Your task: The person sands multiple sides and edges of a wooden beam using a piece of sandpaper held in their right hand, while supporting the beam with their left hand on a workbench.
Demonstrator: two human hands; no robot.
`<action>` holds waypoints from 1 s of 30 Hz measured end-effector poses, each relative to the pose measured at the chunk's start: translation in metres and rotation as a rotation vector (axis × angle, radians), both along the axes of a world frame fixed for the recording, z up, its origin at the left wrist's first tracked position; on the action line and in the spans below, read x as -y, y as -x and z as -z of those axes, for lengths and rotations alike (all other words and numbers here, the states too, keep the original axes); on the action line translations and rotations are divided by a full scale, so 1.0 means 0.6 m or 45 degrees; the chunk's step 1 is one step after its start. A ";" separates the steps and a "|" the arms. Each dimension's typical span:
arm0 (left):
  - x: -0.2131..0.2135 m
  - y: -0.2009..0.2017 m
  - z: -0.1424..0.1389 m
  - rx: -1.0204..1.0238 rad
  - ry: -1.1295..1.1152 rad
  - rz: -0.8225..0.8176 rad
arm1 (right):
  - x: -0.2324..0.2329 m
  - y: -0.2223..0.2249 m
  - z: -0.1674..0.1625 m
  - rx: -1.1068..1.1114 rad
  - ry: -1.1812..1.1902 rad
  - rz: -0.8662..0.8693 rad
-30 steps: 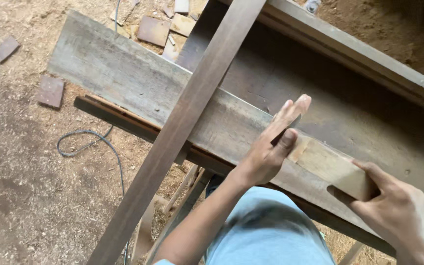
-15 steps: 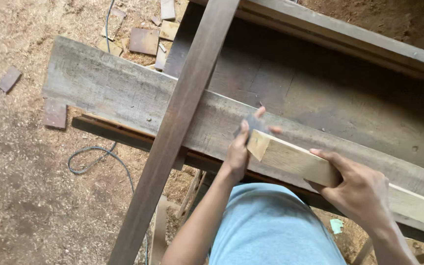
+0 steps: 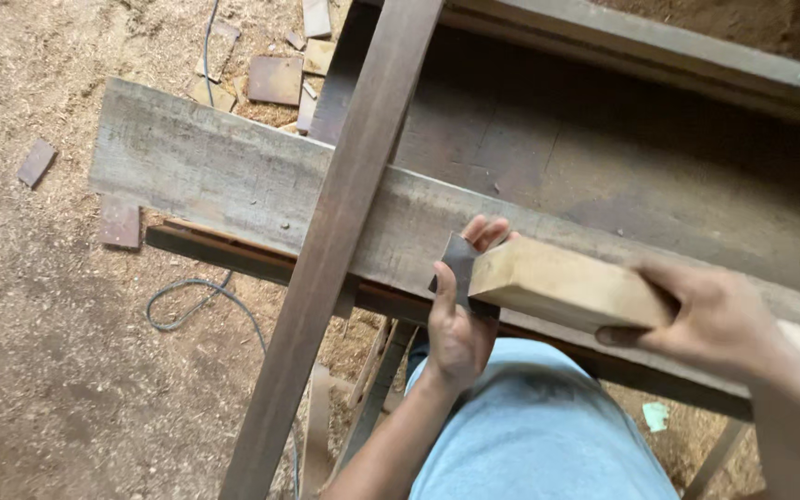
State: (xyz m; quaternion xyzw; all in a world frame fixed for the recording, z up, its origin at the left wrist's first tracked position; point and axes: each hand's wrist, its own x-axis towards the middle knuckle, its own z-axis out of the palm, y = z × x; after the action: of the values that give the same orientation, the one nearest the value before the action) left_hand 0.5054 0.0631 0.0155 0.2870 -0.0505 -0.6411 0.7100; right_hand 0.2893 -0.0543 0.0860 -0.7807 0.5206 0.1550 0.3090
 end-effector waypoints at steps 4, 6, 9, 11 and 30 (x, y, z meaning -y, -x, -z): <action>-0.013 -0.004 0.013 -0.120 -0.102 0.010 | 0.075 -0.003 0.052 0.053 -0.613 0.067; -0.005 -0.019 0.029 -0.296 -0.044 0.059 | 0.095 -0.009 0.096 0.189 -0.916 0.051; 0.001 -0.032 0.041 -0.046 -0.274 0.187 | 0.091 -0.023 0.135 0.166 -0.957 0.012; -0.002 -0.036 0.040 -0.049 -0.381 0.180 | 0.066 -0.035 0.130 0.119 -0.936 0.013; -0.015 -0.044 0.100 0.814 -0.273 -0.116 | -0.016 -0.089 0.167 0.000 -0.292 -0.602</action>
State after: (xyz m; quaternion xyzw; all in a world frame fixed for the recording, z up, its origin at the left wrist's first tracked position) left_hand 0.5319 0.0722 -0.0445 0.5484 -0.1901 -0.4880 0.6519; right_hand 0.3429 -0.0448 -0.0143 -0.8405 0.3027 0.2811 0.3507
